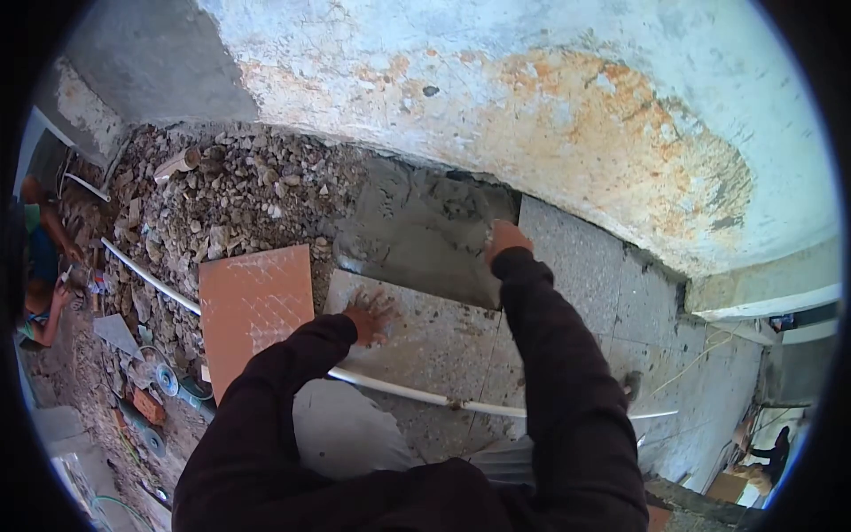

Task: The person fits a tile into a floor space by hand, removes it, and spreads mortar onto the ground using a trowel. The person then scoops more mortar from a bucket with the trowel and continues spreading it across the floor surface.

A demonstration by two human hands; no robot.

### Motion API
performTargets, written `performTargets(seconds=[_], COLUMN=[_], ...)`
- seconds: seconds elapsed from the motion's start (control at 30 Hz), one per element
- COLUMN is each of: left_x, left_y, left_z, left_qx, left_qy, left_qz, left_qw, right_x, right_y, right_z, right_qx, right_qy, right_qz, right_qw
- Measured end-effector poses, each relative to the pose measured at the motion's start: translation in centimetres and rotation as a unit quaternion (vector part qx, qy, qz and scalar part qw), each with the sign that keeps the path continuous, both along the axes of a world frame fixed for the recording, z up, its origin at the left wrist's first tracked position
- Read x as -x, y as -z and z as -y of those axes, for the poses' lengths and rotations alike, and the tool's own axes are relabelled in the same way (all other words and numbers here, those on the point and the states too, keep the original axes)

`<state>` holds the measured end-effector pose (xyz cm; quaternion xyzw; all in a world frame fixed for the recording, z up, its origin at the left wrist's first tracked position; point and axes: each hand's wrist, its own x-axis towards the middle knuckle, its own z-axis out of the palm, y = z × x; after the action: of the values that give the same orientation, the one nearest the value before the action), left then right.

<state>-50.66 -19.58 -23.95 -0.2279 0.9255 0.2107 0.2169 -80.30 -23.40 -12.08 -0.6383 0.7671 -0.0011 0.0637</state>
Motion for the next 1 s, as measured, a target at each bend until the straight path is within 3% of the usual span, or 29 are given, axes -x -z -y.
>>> performTargets(seconds=[0.07, 0.13, 0.27, 0.3, 0.33, 0.37, 0.43, 0.5, 0.67, 0.83, 0.87, 0.9, 0.93, 1.0], left_x=[-0.1, -0.3, -0.9, -0.9, -0.9, -0.9, -1.0, -1.4, -1.4, -1.5, -1.4, -1.5, -1.5, -1.4], left_y=[-0.2, -0.5, 0.4, 0.6, 0.6, 0.6, 0.7, 0.9, 1.3, 2.3, 2.5, 2.6, 2.7, 2.6], left_z=[0.0, 0.2, 0.4, 0.4, 0.5, 0.6, 0.7, 0.8, 1.0, 0.6, 0.6, 0.7, 0.4, 0.6], left_qx=[-0.012, -0.019, -0.021, -0.027, -0.029, -0.031, -0.039, -0.047, -0.064, -0.058, -0.056, -0.053, -0.053, -0.051], left_qy=[0.005, 0.004, 0.008, 0.006, 0.007, 0.008, 0.005, 0.003, 0.005, -0.005, 0.0, 0.005, -0.003, 0.006], left_qz=[0.011, 0.006, -0.037, -0.043, -0.044, -0.045, -0.05, -0.05, -0.062, -0.084, -0.082, -0.079, -0.084, -0.087], left_qw=[1.0, 1.0, 0.999, 0.999, 0.999, 0.998, 0.998, 0.998, 0.996, 0.995, 0.995, 0.995, 0.995, 0.995], right_x=[-1.3, -1.7, -1.2, -1.5, -1.8, -2.3, -4.3, -8.0, -13.6, -14.3, -13.4, -12.9, -13.0, -13.3], right_y=[0.0, 1.9, 3.0, 3.2, 3.4, 4.2, 6.9, 8.3, 8.7, 10.8, 12.9, 13.9, 12.4, 7.3], right_z=[1.5, 1.0, -0.7, -0.7, -0.5, 0.4, 3.1, 5.5, 9.8, 13.2, 14.2, 15.1, 15.1, 14.7], right_qx=[-0.017, 0.085, 0.018, -0.028, -0.07, -0.073, -0.099, -0.095, -0.144, -0.188, -0.183, -0.169, -0.165, -0.174], right_qy=[0.053, 0.125, 0.179, 0.254, 0.315, 0.315, 0.419, 0.374, 0.302, 0.211, 0.111, 0.01, 0.018, -0.001], right_qz=[-0.047, -0.01, 0.034, 0.266, 0.481, 0.475, 0.618, 0.559, 0.527, 0.458, 0.313, 0.16, 0.164, -0.01], right_qw=[0.997, 0.988, 0.983, 0.929, 0.815, 0.818, 0.657, 0.734, 0.782, 0.843, 0.925, 0.973, 0.972, 0.985])
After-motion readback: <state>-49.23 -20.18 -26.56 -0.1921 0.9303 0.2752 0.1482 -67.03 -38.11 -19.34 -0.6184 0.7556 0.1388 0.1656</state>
